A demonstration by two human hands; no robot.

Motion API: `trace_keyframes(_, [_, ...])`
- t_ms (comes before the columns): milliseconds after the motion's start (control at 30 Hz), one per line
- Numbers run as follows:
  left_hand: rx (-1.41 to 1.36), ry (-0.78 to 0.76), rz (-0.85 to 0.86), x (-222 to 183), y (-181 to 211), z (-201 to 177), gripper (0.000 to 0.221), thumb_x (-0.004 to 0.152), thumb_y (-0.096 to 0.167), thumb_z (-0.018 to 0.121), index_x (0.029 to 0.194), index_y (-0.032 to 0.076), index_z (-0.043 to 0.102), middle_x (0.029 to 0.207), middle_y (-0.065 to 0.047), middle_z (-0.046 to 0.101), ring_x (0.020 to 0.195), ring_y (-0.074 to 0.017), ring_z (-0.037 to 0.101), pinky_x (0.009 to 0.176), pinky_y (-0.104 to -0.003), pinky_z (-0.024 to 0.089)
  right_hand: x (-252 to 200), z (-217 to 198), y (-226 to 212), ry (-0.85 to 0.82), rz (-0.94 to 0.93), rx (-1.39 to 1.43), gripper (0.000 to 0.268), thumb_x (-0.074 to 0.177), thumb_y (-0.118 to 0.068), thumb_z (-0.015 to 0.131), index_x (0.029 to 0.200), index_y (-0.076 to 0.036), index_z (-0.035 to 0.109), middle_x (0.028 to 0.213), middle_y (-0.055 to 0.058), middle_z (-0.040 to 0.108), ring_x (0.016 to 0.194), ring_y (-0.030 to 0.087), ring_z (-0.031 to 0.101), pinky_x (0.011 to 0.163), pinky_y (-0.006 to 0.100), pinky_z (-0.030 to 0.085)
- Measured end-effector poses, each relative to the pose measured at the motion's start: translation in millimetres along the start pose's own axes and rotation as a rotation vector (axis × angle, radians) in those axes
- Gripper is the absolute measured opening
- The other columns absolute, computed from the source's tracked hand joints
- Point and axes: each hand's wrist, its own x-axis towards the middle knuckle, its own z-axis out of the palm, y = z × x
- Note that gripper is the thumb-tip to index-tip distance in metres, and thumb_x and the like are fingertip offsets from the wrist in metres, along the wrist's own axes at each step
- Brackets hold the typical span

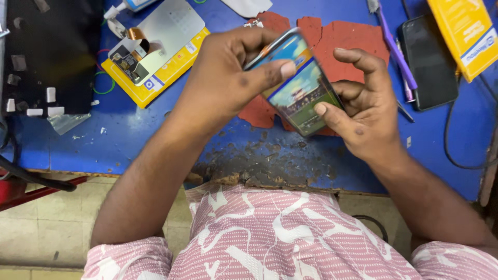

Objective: The person uses tweezers to place small components into a smartphone chassis, then presses the screen edges to seat the display. They power on the device and navigate the touchscreen settings to verify functionality.

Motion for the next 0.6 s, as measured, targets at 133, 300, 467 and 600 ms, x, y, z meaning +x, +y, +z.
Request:
trace_keyframes(133, [-0.276, 0.034, 0.107, 14.9, -17.0, 20.4, 0.040, 0.100, 0.007, 0.080, 0.135, -0.001, 0.063, 0.118, -0.008, 0.072, 0.110, -0.0125, 0.070, 0.105, -0.031, 0.059, -5.6, 6.6, 9.3, 0.146, 0.022, 0.111, 0.059, 0.107, 0.007, 0.064, 0.153, -0.005, 0.029, 0.115, 0.019, 0.071, 0.106, 0.019, 0.073, 0.098, 0.032, 0.062])
trace_keyframes(300, [-0.414, 0.055, 0.115, 12.3, -36.1, 35.9, 0.039, 0.104, 0.005, 0.074, 0.139, -0.002, 0.057, 0.123, -0.011, 0.071, 0.115, -0.0156, 0.070, 0.105, -0.034, 0.061, -7.0, 14.8, 18.1, 0.167, 0.045, 0.084, 0.060, 0.106, 0.006, 0.063, 0.153, -0.006, 0.029, 0.120, 0.020, 0.072, 0.111, 0.021, 0.073, 0.100, 0.034, 0.062])
trace_keyframes(467, [-0.387, 0.037, 0.150, 5.0, -42.2, 29.9, 0.041, 0.107, 0.008, 0.069, 0.145, 0.003, 0.053, 0.133, -0.009, 0.068, 0.124, -0.0155, 0.070, 0.110, -0.034, 0.059, -5.8, 19.9, 24.2, 0.132, 0.120, 0.113, 0.064, 0.102, 0.006, 0.064, 0.154, -0.006, 0.027, 0.116, 0.018, 0.072, 0.108, 0.019, 0.073, 0.095, 0.033, 0.061])
trace_keyframes(600, [-0.206, 0.063, 0.145, 0.2, -44.0, 26.6, 0.038, 0.107, 0.007, 0.071, 0.141, 0.001, 0.054, 0.126, -0.011, 0.071, 0.118, -0.0149, 0.070, 0.108, -0.034, 0.061, -4.8, 19.0, 27.5, 0.055, 0.081, 0.090, 0.071, 0.102, 0.006, 0.066, 0.158, -0.006, 0.024, 0.116, 0.016, 0.072, 0.113, 0.019, 0.071, 0.100, 0.032, 0.058])
